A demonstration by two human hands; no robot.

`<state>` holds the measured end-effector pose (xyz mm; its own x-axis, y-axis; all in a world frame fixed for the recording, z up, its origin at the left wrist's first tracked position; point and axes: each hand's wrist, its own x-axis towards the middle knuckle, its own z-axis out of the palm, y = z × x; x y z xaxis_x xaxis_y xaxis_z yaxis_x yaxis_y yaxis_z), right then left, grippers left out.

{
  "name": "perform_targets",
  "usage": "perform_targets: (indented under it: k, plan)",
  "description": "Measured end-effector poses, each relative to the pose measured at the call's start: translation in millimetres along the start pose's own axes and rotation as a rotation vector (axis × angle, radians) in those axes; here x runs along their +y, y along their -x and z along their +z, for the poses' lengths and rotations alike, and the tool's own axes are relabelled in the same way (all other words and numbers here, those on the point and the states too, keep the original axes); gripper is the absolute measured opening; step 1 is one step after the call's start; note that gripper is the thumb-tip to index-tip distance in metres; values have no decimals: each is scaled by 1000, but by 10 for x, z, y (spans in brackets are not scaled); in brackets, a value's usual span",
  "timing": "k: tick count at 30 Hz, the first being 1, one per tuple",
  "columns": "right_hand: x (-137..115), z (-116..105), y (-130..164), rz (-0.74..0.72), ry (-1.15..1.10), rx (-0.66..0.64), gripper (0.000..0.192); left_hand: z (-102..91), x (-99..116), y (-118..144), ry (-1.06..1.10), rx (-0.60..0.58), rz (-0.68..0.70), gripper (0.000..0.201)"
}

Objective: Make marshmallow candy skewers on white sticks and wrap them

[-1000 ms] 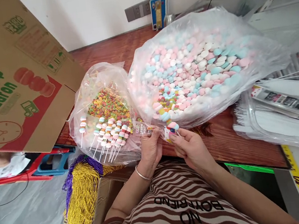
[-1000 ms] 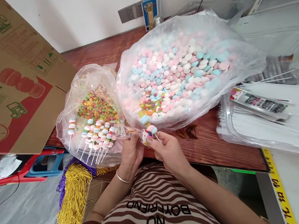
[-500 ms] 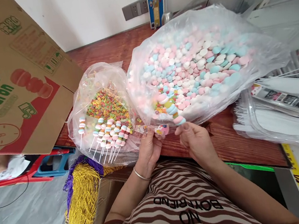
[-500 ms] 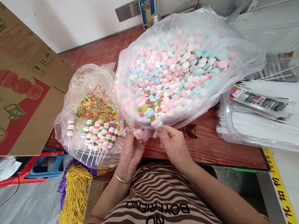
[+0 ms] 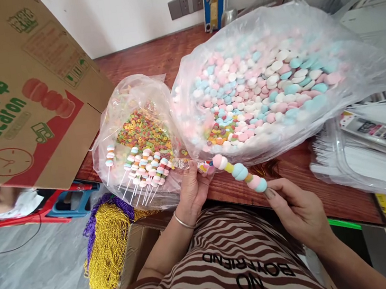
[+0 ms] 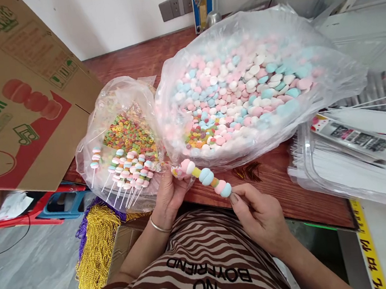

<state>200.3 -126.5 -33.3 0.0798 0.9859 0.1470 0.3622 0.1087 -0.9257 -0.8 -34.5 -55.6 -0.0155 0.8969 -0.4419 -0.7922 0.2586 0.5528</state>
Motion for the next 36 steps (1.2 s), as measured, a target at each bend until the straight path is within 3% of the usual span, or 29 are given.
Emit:
perform_targets:
  k: [6,12,16,18,21,26,30,36]
  plan:
    - [-98,220,-237,258,-361,52,30,-7,-89,64,-122,-75,133,44]
    - [-210,338,-454,276,-362,-129,26,-154,-87,129,-420,-78,273,30]
    - [-170,345,-446,214,-275,-98,32,-168,-8,186,-686,-236,230,23]
    - [-135,353,-431,182,-271,-57,37,-147,-8,200,-727,-228,186,25]
    - [-76,399,-425,190,-318,-7,43,-112,-78,185,-625,-180,125,32]
    - [-30,426,-427,206,-362,0,48,-91,-199,99,-304,-199,-47,39]
    - [-87,231,-338,109,-213,8,41,-106,-181,42,-133,-151,-118,41]
    - [-58,-175,-89,-61,26,-101,28,-124,-106,-10,-96,-122,-69,43]
